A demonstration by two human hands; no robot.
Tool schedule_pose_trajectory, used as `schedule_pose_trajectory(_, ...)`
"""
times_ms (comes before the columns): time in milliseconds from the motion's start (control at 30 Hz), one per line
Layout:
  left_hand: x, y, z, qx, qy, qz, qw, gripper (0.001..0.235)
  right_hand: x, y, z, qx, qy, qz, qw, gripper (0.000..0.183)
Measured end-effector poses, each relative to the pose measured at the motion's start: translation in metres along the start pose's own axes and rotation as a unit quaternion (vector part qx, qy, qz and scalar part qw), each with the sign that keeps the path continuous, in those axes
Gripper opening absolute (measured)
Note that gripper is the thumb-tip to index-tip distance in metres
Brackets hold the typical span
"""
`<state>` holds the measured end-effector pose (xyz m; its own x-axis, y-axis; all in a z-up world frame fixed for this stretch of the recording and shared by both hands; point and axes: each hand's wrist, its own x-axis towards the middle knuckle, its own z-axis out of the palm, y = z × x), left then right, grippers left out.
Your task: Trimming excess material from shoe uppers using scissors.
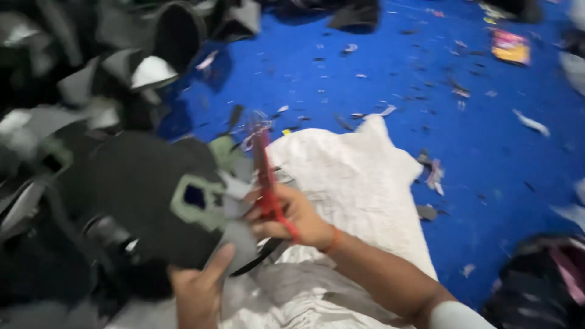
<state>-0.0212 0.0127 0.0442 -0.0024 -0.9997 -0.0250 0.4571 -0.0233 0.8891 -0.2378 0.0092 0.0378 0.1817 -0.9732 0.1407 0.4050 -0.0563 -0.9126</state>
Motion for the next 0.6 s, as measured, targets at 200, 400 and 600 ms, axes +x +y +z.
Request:
schedule_pose_trajectory(200,0.002,0.001,-0.011,0.149,0.034,0.108,0.982,0.05,0.003,-0.028,0.008,0.057,0.059,-0.026,0.996,0.054)
schedule_pose_trajectory(400,0.01,0.034,-0.019,-0.107,0.112,0.125,0.98,0.062,-0.01,-0.04,0.025,0.042,-0.071,0.055,0.995,0.066)
schedule_pose_trajectory(600,0.004,0.055,-0.042,-0.122,0.072,0.149,0.979,0.047,-0.018,-0.009,0.074,0.05,-0.272,0.164,0.947,0.094)
